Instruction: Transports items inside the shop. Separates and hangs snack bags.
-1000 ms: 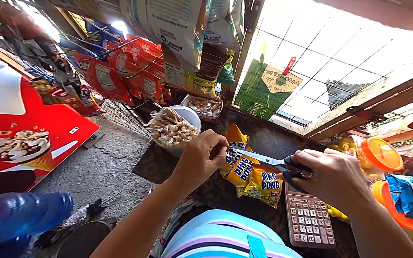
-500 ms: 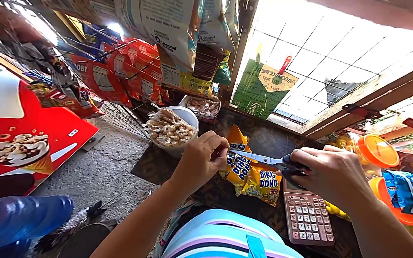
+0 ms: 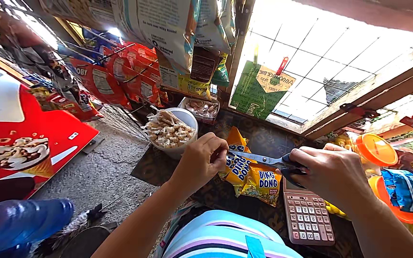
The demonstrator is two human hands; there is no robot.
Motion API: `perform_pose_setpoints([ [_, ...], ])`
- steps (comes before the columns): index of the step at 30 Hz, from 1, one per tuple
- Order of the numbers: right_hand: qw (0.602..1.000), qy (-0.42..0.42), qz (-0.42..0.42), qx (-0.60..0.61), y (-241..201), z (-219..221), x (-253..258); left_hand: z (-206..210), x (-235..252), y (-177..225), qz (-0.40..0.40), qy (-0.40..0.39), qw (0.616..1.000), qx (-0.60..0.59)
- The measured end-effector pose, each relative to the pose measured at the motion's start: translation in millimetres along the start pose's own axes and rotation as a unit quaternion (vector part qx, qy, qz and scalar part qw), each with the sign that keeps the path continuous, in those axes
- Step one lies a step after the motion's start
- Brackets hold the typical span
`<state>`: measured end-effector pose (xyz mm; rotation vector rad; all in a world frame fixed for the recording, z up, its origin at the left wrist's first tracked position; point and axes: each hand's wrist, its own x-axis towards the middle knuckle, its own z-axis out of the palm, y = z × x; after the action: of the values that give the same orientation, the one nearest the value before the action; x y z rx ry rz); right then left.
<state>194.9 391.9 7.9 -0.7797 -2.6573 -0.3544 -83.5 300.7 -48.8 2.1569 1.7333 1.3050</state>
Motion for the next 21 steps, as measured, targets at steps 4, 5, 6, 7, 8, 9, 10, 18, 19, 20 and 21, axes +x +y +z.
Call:
perform_pose_setpoints([
  [4, 1.0, -0.001, -0.005, -0.005, -0.3, -1.0, 1.5, -0.4, 0.1, -0.8, 0.0, -0.001, 1.0, -0.012],
  [5, 1.0, -0.002, -0.008, -0.007, -0.5, -1.6, 2.0, -0.4, 0.2, -0.8, -0.001, -0.001, 1.0, -0.016],
  [6, 1.0, -0.001, -0.01, -0.01, -0.6, -1.9, 2.5, -0.5, 0.2, -0.7, -0.003, -0.001, 1.0, -0.017],
  [7, 1.0, 0.0, -0.014, -0.014, -0.6, -2.2, 3.0, -0.5, 0.3, -0.9, -0.004, -0.001, 1.0, -0.018],
  [8, 1.0, 0.002, -0.016, -0.018, -0.7, -2.5, 3.4, -0.3, 0.3, -1.3, -0.003, -0.001, 1.0, -0.018],
  [9, 1.0, 0.003, -0.018, -0.022, -0.9, -2.9, 3.9, -0.4, 0.3, -1.4, -0.001, 0.0, 1.0, -0.016],
  [10, 1.0, 0.004, -0.02, -0.023, -1.1, -3.4, 4.4, -0.4, 0.5, -1.7, 0.001, 0.0, 1.0, -0.014],
  [18, 0.999, 0.004, -0.042, -0.024, -0.8, -5.9, 8.6, -1.7, 2.9, -2.5, 0.019, 0.0, 1.0, 0.019],
  [19, 0.999, 0.004, -0.044, -0.021, -0.8, -5.7, 9.1, -1.8, 3.1, -2.6, 0.021, 0.002, 1.0, 0.022],
  [20, 0.999, 0.004, -0.047, -0.018, -0.8, -5.6, 9.5, -1.7, 3.1, -2.6, 0.022, 0.005, 0.999, 0.025],
  [21, 0.999, 0.004, -0.049, -0.016, -0.8, -5.8, 9.8, -1.6, 3.3, -2.2, 0.024, 0.006, 0.999, 0.027],
])
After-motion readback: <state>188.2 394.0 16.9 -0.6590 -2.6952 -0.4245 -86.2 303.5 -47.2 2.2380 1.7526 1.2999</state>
